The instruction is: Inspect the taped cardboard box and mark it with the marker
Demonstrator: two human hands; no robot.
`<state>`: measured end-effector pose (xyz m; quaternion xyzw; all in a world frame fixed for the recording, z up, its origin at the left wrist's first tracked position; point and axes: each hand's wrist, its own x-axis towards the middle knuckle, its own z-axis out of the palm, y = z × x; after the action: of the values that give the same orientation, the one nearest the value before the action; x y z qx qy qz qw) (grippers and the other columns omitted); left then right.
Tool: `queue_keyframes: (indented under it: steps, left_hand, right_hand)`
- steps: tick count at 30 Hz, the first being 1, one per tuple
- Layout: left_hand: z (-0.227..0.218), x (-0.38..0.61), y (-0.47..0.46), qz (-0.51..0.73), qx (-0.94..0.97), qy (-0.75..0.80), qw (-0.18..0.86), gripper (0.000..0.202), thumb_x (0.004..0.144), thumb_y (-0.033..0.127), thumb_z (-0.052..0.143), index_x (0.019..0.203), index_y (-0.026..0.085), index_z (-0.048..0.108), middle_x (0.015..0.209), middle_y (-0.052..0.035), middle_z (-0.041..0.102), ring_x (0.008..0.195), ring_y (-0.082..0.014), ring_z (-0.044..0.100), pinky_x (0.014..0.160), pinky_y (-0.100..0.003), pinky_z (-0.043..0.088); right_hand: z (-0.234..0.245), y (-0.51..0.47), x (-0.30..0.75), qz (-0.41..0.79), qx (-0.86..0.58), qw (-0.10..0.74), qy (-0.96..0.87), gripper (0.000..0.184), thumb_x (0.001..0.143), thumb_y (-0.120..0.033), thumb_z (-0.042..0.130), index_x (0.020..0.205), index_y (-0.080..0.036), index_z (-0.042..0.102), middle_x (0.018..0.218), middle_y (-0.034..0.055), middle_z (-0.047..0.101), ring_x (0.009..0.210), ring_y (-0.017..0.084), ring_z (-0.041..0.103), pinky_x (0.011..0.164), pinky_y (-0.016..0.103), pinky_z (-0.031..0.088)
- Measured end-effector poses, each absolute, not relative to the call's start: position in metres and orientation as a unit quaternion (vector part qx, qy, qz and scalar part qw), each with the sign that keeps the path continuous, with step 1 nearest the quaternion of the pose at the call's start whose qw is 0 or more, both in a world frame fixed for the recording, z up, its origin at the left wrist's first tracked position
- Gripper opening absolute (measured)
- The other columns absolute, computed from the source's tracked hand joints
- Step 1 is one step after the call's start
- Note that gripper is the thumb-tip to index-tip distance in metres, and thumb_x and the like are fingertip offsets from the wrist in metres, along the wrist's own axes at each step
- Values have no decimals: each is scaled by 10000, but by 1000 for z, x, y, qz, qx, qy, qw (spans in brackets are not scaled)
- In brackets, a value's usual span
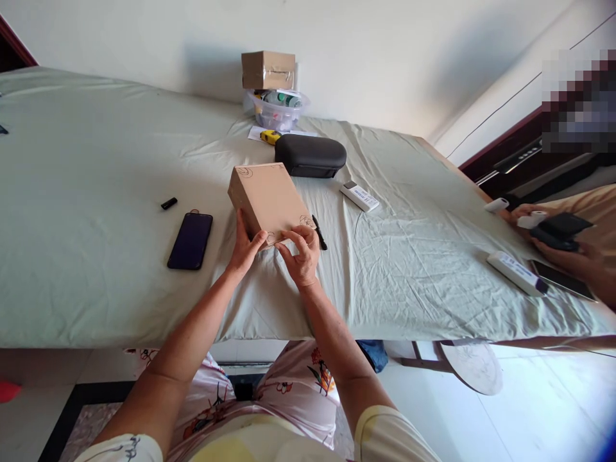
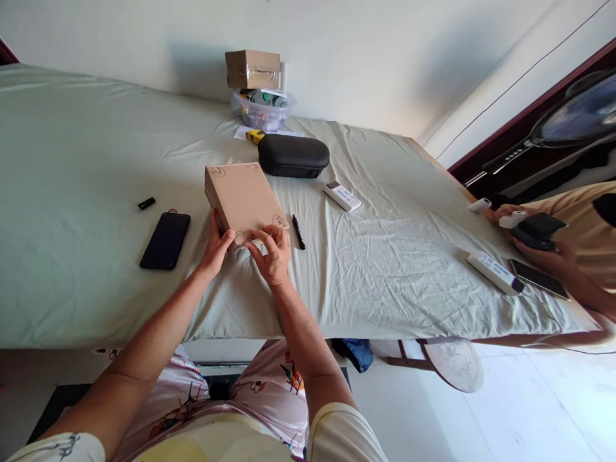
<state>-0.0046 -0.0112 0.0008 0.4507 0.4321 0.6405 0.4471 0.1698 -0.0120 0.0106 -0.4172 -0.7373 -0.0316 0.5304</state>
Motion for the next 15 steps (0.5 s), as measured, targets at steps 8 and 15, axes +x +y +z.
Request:
queue_keyframes:
  steps: [8,15]
  left_hand:
    - [-9,-7,-9,621,494,445,415,1335,726,813,812,1726,214,161,1834,-200,84,1716,-389,60,1398,-555,96]
    - [-8,-5,-9,614,522,470,360,1363,699,817,823,1719,174,186,1824,-220,84,1715,-407,23,1398,-583,67]
  right_hand:
    - [9,-11,169,-51,-408,540,-734,261,984,-445,733,1170,-264,757,1123,88,654,1042,236,664,936,431,588]
    - [10,-11,166,-44,-408,539,-736,225,997,-411,724,1173,-277,769,1133,80,652,1036,224,664,944,423,593]
